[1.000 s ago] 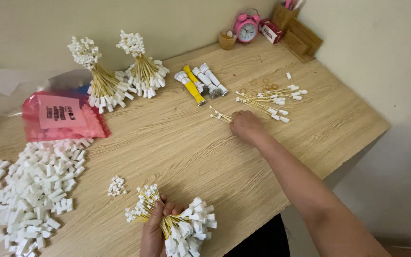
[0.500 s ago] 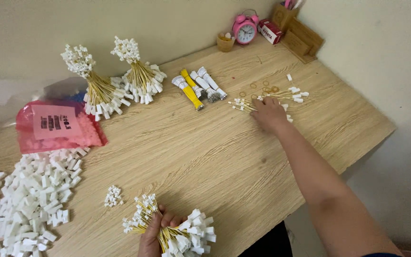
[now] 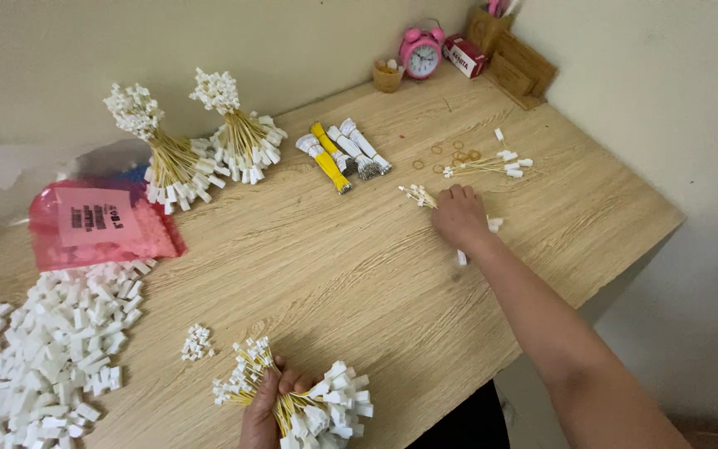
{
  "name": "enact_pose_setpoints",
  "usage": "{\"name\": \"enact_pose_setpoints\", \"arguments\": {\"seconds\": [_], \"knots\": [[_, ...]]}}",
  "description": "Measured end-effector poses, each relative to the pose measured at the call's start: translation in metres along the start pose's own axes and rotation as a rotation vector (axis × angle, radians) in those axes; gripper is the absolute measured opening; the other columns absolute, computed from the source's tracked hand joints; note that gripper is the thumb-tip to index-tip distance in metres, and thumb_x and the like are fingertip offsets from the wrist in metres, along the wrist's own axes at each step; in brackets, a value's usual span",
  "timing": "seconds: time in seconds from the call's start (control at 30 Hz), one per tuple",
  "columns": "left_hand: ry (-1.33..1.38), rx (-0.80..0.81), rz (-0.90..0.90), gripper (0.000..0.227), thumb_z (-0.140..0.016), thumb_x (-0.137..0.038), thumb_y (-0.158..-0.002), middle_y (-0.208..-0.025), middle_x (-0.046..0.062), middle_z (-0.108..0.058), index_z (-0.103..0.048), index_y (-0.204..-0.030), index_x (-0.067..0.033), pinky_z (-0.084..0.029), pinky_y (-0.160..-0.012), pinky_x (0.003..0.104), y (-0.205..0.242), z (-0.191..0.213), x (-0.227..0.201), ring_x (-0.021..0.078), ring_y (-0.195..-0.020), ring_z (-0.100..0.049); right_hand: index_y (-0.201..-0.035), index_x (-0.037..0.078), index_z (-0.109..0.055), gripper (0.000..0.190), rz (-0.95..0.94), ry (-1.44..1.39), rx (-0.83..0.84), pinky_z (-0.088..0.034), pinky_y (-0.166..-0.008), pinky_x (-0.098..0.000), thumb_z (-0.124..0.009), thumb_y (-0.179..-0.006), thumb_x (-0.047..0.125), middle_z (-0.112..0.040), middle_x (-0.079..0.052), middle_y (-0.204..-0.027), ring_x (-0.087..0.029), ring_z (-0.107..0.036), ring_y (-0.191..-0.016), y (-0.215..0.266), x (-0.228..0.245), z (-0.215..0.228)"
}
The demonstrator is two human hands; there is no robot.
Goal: Bundling small white-tipped sticks and securing them with white bands on a workbench
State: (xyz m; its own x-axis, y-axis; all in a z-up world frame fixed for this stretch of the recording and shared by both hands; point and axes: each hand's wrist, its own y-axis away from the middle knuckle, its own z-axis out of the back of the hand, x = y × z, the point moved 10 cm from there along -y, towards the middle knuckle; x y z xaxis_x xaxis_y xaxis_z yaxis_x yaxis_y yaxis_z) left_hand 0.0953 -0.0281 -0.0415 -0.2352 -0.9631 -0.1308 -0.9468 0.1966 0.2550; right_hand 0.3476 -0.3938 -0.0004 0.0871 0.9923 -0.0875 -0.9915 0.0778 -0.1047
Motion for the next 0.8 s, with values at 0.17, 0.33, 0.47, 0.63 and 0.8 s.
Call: {"name": "enact_pose_setpoints", "arguments": {"seconds": [0.17,0.33,0.47,0.63,0.8], "knots": [[-0.013,-0.038,0.019,0.021,-0.060,-0.027,-0.090,-0.069,-0.005,-0.044,-0.055,-0.107,-0.0145,-0.042,-0.074,0.034,0.002,0.003,-0.002,0.0153,-0.068,-0.049,-0.104,0.001,-0.049,0.030,-0.087,-0.377,0.029,-0.038,-0.080,-0.0487,-0.041,-0.091,0.027,-0.057,-0.022,-0.099,-0.039,-0.053,-0.090,0.025,0.001,0.027],[-0.055,-0.070,0.017,0.020,-0.060,-0.027,-0.090,-0.070,-0.004,-0.043,-0.058,-0.106,-0.0148,-0.042,-0.074,0.034,0.001,0.006,-0.001,0.0158,-0.068,-0.049,-0.098,0.009,-0.042,0.016,-0.327,-0.972,-0.007,-0.042,-0.059,-0.0404,-0.038,-0.100,0.024,-0.061,-0.009,-0.081,-0.022,-0.057,-0.069,0.053,0.004,0.077],[-0.029,-0.101,0.013,0.022,-0.060,-0.030,-0.090,-0.070,-0.006,-0.044,-0.060,-0.107,-0.0157,-0.043,-0.075,0.035,0.004,0.006,-0.001,0.0157,-0.070,-0.050,-0.089,0.011,-0.042,0.017,-0.256,-1.322,-0.160,-0.039,-0.055,-0.0326,-0.044,-0.102,0.022,-0.049,-0.003,-0.065,-0.015,-0.047,-0.058,0.061,0.021,0.104],[-0.026,-0.118,0.015,0.019,-0.057,-0.030,-0.093,-0.068,-0.006,-0.043,-0.058,-0.105,-0.0149,-0.041,-0.072,0.033,0.008,-0.006,0.000,0.0151,-0.068,-0.049,-0.093,0.013,-0.052,0.020,-0.251,-1.504,-0.250,-0.049,-0.070,-0.0345,-0.046,-0.102,0.029,-0.056,-0.003,-0.073,-0.016,-0.054,-0.069,0.088,0.039,0.146],[-0.077,-0.131,0.001,0.022,-0.060,-0.029,-0.089,-0.068,-0.005,-0.046,-0.059,-0.107,-0.0152,-0.044,-0.075,0.039,0.008,-0.001,-0.002,0.0160,-0.068,-0.050,-0.105,0.010,-0.057,0.032,-0.195,-1.424,-0.264,-0.051,-0.092,-0.0432,-0.048,-0.096,0.040,-0.070,-0.010,-0.098,-0.025,-0.067,-0.098,0.088,0.057,0.113]]}}
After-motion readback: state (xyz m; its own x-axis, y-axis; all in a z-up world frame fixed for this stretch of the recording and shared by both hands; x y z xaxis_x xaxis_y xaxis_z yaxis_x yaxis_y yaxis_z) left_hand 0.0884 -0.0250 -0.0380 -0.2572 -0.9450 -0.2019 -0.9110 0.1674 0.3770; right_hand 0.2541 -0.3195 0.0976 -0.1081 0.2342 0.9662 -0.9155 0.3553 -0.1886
